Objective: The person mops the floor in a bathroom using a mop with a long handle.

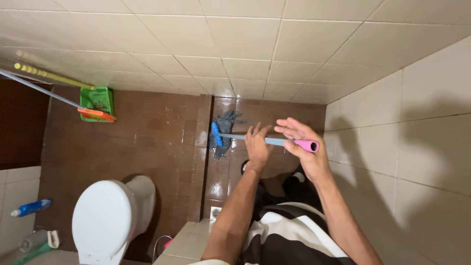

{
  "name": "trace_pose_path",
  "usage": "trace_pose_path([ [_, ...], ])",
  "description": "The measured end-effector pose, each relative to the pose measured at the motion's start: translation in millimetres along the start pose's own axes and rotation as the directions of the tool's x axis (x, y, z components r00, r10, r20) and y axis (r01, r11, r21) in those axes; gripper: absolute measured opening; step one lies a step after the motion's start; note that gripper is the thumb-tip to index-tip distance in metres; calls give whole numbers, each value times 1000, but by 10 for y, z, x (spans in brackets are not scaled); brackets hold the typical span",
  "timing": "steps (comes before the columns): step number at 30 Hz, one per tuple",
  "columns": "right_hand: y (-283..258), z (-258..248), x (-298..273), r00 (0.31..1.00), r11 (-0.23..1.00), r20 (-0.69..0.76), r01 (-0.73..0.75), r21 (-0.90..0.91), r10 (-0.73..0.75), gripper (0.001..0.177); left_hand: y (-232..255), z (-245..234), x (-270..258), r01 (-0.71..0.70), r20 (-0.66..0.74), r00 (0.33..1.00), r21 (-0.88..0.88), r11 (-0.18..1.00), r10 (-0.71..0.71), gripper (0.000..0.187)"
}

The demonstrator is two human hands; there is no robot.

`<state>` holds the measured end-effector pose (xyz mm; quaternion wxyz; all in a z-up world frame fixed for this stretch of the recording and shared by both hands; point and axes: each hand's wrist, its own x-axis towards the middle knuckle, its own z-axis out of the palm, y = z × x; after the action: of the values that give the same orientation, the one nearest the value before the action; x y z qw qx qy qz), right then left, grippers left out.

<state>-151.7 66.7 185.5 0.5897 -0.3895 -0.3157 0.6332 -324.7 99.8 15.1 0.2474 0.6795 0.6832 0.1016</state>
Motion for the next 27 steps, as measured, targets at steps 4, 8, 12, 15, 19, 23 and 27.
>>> trace_pose_path([
  [4, -378, -243, 4, 999, 995, 29, 28, -99, -26, 57, 365, 232, 12, -115, -130, 986, -81, 990, 104, 51],
  [8, -604, -469, -26, 998, 984, 69, 9, -177, 3, 54, 745, 471, 23, -118, -122, 988, -168, 979, 98, 48],
  [12, -749, -696, -105, 994, 947, 106, 52, -316, -19, 47, 1038, 640, -17, -90, -52, 995, -131, 987, 83, 47],
  [15, -920, -920, -144, 995, 954, 95, 62, -294, -36, 46, 1323, 787, -15, -212, -15, 977, -177, 961, 213, 35],
  [19, -1283, -1294, -188, 999, 924, 4, 33, -382, -34, 51, 1801, 1129, 84, -315, -120, 948, -248, 916, 294, 42],
  [23, -1608, -1529, -286, 993, 899, -70, 53, -435, -92, 51, 2223, 1472, 118, -383, -69, 923, -214, 899, 377, 25],
  [27, -1816, -1694, -365, 985, 880, -97, 83, -468, -144, 50, 2638, 1632, 113, -486, -79, 873, -217, 847, 481, 27],
])
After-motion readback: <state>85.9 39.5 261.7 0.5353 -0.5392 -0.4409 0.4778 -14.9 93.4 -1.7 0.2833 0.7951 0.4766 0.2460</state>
